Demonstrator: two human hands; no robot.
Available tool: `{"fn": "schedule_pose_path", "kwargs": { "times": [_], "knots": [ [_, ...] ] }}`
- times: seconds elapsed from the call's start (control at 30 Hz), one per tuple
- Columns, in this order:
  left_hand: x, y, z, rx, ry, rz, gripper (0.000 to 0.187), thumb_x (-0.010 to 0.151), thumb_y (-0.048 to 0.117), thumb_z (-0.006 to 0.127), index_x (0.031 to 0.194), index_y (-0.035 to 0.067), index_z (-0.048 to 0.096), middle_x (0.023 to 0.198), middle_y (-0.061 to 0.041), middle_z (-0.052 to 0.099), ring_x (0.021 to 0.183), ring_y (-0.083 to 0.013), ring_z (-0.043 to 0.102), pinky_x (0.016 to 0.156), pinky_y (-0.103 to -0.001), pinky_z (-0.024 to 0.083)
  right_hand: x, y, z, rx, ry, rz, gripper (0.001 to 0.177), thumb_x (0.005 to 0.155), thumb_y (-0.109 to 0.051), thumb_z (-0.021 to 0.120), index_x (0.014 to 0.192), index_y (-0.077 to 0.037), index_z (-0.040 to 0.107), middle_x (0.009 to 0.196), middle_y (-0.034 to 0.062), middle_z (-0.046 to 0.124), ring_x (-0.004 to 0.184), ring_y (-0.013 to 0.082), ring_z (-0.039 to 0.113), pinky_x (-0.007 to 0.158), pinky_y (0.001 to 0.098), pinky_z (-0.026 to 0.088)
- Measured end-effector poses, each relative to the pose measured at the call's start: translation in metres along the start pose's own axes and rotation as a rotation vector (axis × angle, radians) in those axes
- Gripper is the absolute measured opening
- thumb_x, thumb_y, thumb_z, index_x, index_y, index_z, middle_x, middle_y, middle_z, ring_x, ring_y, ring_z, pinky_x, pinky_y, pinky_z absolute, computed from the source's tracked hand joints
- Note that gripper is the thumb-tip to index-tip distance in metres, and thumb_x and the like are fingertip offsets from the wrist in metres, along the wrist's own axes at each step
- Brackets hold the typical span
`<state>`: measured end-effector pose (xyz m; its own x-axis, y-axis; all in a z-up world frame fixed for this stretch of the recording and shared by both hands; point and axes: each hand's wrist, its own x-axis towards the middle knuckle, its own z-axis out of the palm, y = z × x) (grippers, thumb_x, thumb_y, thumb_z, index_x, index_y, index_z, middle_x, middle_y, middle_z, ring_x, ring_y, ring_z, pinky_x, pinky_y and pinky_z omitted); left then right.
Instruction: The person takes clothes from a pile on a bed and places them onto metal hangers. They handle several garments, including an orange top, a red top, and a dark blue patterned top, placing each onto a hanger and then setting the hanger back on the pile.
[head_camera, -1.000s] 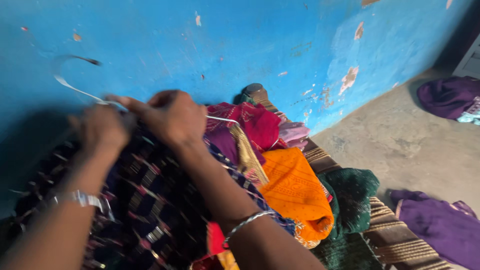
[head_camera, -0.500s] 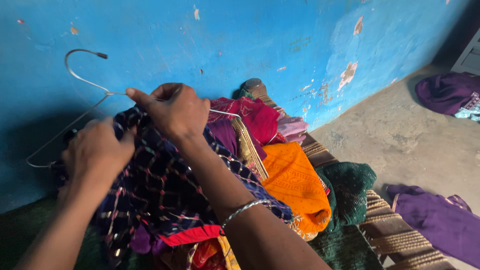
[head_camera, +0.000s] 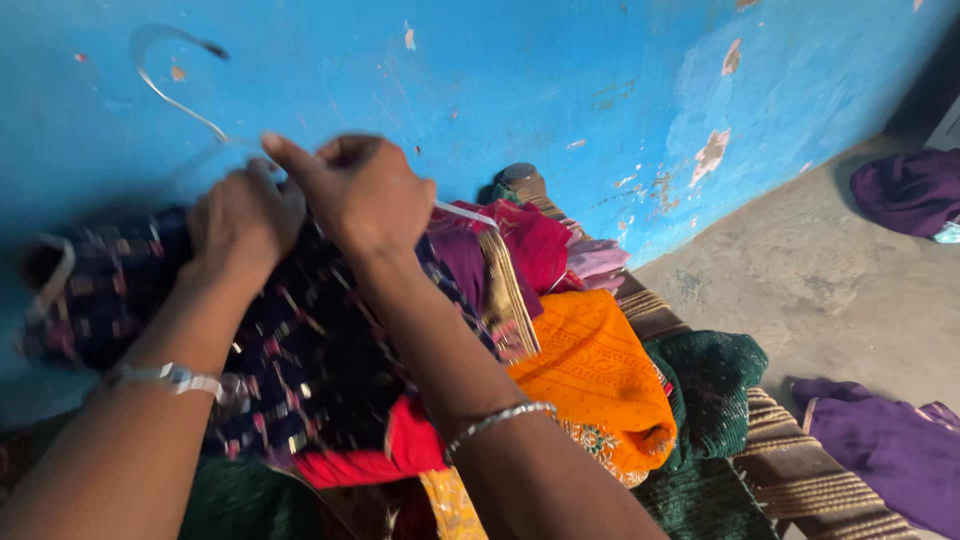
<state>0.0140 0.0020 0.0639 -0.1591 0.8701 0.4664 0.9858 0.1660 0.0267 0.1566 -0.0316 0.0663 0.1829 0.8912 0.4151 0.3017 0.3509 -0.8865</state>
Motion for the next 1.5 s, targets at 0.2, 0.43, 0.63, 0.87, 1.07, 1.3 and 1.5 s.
{"fn": "schedule_pose_path", "kwargs": {
  "times": [0.2, 0.43, 0.63, 0.87, 1.07, 1.3, 1.5],
  "knots": [
    [-0.053, 0.005, 0.000, -0.147, 0.073, 0.226, 0.050, 0.107, 0.041, 0.051, 0.130, -0.003, 0.060, 0.120, -0.028, 0.068, 0.109, -0.0455, 0.066, 0.096, -0.057, 0.048, -0.001, 0.027, 0.000, -0.080, -0.015, 0.097, 0.055, 0.069, -0.073, 0.071, 0.068, -0.018, 0.078, 0.062, -0.0009, 0.074, 0.065, 0.0203, 0.071, 0.099, 0.0409, 0.038],
    [-0.115, 0.012, 0.005, -0.193, 0.319, 0.503, 0.070, 0.099, 0.051, 0.056, 0.144, -0.002, 0.051, 0.146, -0.027, 0.055, 0.136, -0.0465, 0.046, 0.106, -0.064, 0.028, 0.004, 0.028, -0.006, -0.067, -0.003, 0.097, 0.054, 0.070, -0.071, 0.070, 0.069, -0.018, 0.079, 0.063, -0.0002, 0.075, 0.068, 0.0199, 0.073, 0.100, 0.0418, 0.036],
    [-0.076, -0.005, 0.002, -0.477, -0.100, 0.131, 0.063, 0.096, 0.050, 0.054, 0.145, 0.011, 0.055, 0.143, -0.016, 0.058, 0.136, -0.0387, 0.050, 0.113, -0.050, 0.039, -0.001, 0.018, -0.003, -0.096, -0.018, 0.098, 0.055, 0.068, -0.072, 0.071, 0.068, -0.018, 0.079, 0.062, 0.0000, 0.075, 0.067, 0.0205, 0.073, 0.099, 0.0435, 0.038],
    [-0.071, -0.016, -0.042, -2.047, -0.071, 0.020, 0.053, 0.098, 0.027, 0.053, 0.134, -0.012, 0.047, 0.145, -0.027, 0.058, 0.146, -0.0379, 0.052, 0.122, -0.044, 0.035, -0.001, 0.000, -0.021, -0.078, -0.100, 0.017, 0.055, 0.070, -0.071, 0.071, 0.065, -0.017, 0.077, 0.059, -0.0020, 0.072, 0.061, 0.0167, 0.071, 0.097, 0.0417, 0.041],
    [-0.087, -0.017, -0.083, -2.361, -0.143, 0.077, 0.065, 0.097, 0.028, 0.058, 0.145, -0.007, 0.032, 0.159, -0.030, 0.033, 0.153, -0.0403, 0.028, 0.129, -0.049, 0.027, -0.015, -0.023, -0.018, -0.036, -0.172, -0.105, 0.052, 0.075, -0.068, 0.071, 0.064, -0.017, 0.074, 0.058, -0.0034, 0.069, 0.058, 0.0133, 0.068, 0.083, 0.0325, 0.048],
    [-0.093, -0.032, -0.097, -2.245, -0.012, 0.212, 0.102, 0.089, 0.039, 0.073, 0.147, -0.011, 0.005, 0.159, -0.039, 0.032, 0.158, -0.0471, 0.025, 0.129, -0.059, 0.021, -0.035, -0.032, -0.008, 0.076, -0.118, -0.293, 0.042, 0.084, -0.057, 0.067, 0.089, -0.015, 0.076, 0.073, -0.0025, 0.075, 0.065, 0.0133, 0.071, 0.074, 0.0332, 0.054],
    [-0.089, -0.044, -0.085, -2.147, 0.066, 0.423, 0.123, 0.083, 0.055, 0.077, 0.145, -0.012, -0.006, 0.159, -0.041, 0.021, 0.157, -0.0540, 0.018, 0.128, -0.067, 0.016, -0.063, -0.026, -0.003, -0.075, 0.191, -0.797, 0.031, 0.102, -0.032, 0.067, 0.120, -0.007, 0.063, 0.108, 0.0088, 0.069, 0.103, 0.0296, 0.065, 0.089, 0.0432, 0.050]
  ]
}}
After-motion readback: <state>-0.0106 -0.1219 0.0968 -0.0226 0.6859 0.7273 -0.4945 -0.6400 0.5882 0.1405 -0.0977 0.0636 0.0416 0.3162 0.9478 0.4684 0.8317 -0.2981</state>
